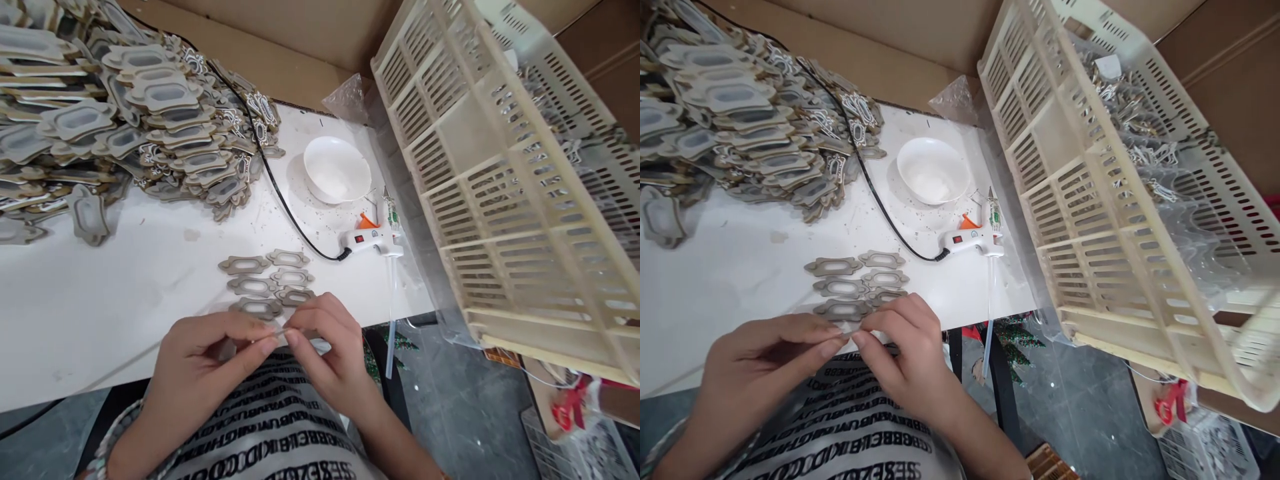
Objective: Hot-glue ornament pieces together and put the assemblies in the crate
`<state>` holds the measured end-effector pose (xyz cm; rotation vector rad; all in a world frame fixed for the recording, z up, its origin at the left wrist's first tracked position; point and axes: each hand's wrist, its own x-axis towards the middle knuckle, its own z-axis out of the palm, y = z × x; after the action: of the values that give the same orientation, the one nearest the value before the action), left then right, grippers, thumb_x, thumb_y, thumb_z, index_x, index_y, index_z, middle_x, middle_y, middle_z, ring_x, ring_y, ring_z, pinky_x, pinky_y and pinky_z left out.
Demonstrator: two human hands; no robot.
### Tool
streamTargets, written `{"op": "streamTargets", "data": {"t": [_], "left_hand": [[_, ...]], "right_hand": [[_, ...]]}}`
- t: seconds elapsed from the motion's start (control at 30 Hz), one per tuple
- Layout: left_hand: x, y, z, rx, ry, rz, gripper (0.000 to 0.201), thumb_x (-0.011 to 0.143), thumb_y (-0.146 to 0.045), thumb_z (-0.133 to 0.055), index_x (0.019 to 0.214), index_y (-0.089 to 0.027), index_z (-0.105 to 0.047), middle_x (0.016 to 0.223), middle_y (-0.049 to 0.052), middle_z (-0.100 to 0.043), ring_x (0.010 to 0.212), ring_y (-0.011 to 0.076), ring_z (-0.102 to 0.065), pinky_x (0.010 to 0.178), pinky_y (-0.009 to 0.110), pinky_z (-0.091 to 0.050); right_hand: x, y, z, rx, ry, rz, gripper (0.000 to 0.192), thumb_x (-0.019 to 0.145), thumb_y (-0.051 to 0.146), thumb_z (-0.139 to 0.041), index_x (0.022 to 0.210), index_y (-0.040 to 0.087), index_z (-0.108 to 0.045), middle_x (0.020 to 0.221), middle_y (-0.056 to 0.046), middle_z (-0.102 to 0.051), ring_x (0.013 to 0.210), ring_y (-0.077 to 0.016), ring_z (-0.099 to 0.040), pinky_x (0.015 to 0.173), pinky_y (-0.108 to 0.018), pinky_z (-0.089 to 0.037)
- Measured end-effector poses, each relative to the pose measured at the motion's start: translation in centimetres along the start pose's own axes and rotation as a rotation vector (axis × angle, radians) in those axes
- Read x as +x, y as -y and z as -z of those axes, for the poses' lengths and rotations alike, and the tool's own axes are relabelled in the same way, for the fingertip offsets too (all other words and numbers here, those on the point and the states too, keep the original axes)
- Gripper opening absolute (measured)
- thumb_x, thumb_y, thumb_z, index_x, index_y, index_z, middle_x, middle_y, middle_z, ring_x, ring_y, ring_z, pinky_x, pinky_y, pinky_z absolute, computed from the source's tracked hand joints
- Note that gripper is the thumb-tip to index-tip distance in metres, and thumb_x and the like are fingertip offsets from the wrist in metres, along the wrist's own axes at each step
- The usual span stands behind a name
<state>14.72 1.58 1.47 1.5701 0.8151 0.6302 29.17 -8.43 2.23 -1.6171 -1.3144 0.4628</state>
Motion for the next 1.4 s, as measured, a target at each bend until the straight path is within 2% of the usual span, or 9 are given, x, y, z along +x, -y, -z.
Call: {"op": "streamTargets", "data": {"t": [0.13, 0.3, 0.47, 0.67, 0.83, 1.03, 1.17, 1.3, 1.4], "left_hand": [[0.1, 0.1, 0.0, 0.082, 0.006, -0.029, 0.004, 0.077, -0.028, -0.075, 0.076, -0.032, -0.077, 0.067, -0.003, -0.074, 0.049, 0.0126, -0.064, 0.042, 0.016, -0.051], [0.1, -0.2, 0.7, 0.165, -0.158, -0.060, 0.006, 0.082, -0.030, -0.071, 0.083, -0.033, -0.076, 0.069, -0.005, -0.073, 0.057, 0.0109, -0.066, 0.045, 0.013, -0.049], [-0.4, -0.2, 1.0, 0.186, -0.230, 0.008, 0.008, 0.085, -0.035, -0.068, 0.080, -0.031, -0.073, 0.071, -0.004, -0.072, 0.062, 0.0125, -0.068, 0.046, 0.016, -0.051], [-0.6, 0.3, 1.6, 0.248, -0.221, -0.066, 0.005, 0.085, -0.035, -0.069, 0.085, -0.031, -0.072, 0.074, -0.007, -0.072, 0.061, 0.0088, -0.067, 0.055, 0.014, -0.054], [-1.0, 0.0, 2.3, 0.430, -0.206, -0.136, 0.008, 0.087, -0.039, -0.068, 0.086, -0.031, -0.071, 0.072, -0.008, -0.068, 0.054, 0.0085, -0.055, 0.049, 0.020, -0.045], [0.1, 1.0, 3.7, 0.781, -0.063, -0.420, 0.014, 0.094, -0.038, -0.060, 0.096, -0.026, -0.065, 0.095, -0.001, -0.066, 0.084, 0.0167, -0.063, 0.080, 0.030, -0.048], [0.9, 1.8, 3.9, 0.907, -0.020, -0.482, 0.028, 0.098, -0.048, -0.049, 0.100, -0.025, -0.064, 0.096, 0.002, -0.063, 0.084, 0.0204, -0.061, 0.077, 0.033, -0.045], [1.4, 0.2, 2.5, 0.864, -0.089, -0.576, 0.019, 0.099, -0.040, -0.051, 0.099, -0.024, -0.061, 0.094, 0.002, -0.062, 0.084, 0.0188, -0.062, 0.079, 0.032, -0.047], [3.1, -2.3, -0.2, 0.867, 0.016, -0.720, 0.011, 0.097, -0.030, -0.056, 0.102, -0.021, -0.061, 0.096, 0.003, -0.066, 0.086, 0.0206, -0.062, 0.077, 0.033, -0.049]], "right_hand": [[-0.1, -0.4, 0.6, 0.009, 0.003, -0.022, 0.015, 0.095, 0.020, -0.059, 0.081, 0.022, -0.062, 0.074, 0.001, -0.066, 0.071, -0.0148, -0.057, 0.064, -0.028, -0.045], [0.1, -1.2, 1.1, -0.207, -0.082, -0.217, 0.026, 0.094, 0.016, -0.056, 0.069, 0.021, -0.055, 0.063, 0.003, -0.056, 0.066, -0.0148, -0.049, 0.064, -0.029, -0.038], [0.8, -1.6, 1.3, -0.240, 0.018, -0.287, 0.029, 0.093, 0.017, -0.057, 0.064, 0.021, -0.052, 0.059, 0.003, -0.055, 0.064, -0.0153, -0.048, 0.064, -0.028, -0.037], [1.3, -1.8, 1.2, -0.329, 0.093, -0.322, 0.029, 0.093, 0.019, -0.058, 0.064, 0.021, -0.052, 0.059, 0.002, -0.054, 0.065, -0.0165, -0.047, 0.065, -0.029, -0.034], [1.3, -2.6, 0.7, -0.476, 0.068, -0.294, 0.036, 0.089, 0.020, -0.063, 0.061, 0.021, -0.041, 0.057, 0.003, -0.048, 0.064, -0.0163, -0.043, 0.065, -0.029, -0.030], [0.8, -3.0, 0.6, -0.477, -0.025, -0.223, 0.042, 0.088, 0.018, -0.066, 0.061, 0.022, -0.034, 0.057, 0.005, -0.043, 0.062, -0.0150, -0.041, 0.062, -0.028, -0.029], [0.1, -2.9, 1.5, -0.390, -0.193, -0.141, 0.040, 0.092, 0.018, -0.061, 0.062, 0.022, -0.036, 0.059, 0.006, -0.040, 0.061, -0.0132, -0.041, 0.059, -0.025, -0.031], [-0.8, -3.5, 2.6, -0.335, -0.388, -0.094, 0.039, 0.094, 0.019, -0.060, 0.062, 0.022, -0.036, 0.058, 0.007, -0.037, 0.057, -0.0116, -0.036, 0.054, -0.024, -0.030], [-1.3, -4.0, 3.1, -0.241, -0.489, -0.109, 0.041, 0.097, 0.026, -0.058, 0.062, 0.022, -0.036, 0.058, 0.007, -0.034, 0.054, -0.0112, -0.034, 0.051, -0.025, -0.028]]}}
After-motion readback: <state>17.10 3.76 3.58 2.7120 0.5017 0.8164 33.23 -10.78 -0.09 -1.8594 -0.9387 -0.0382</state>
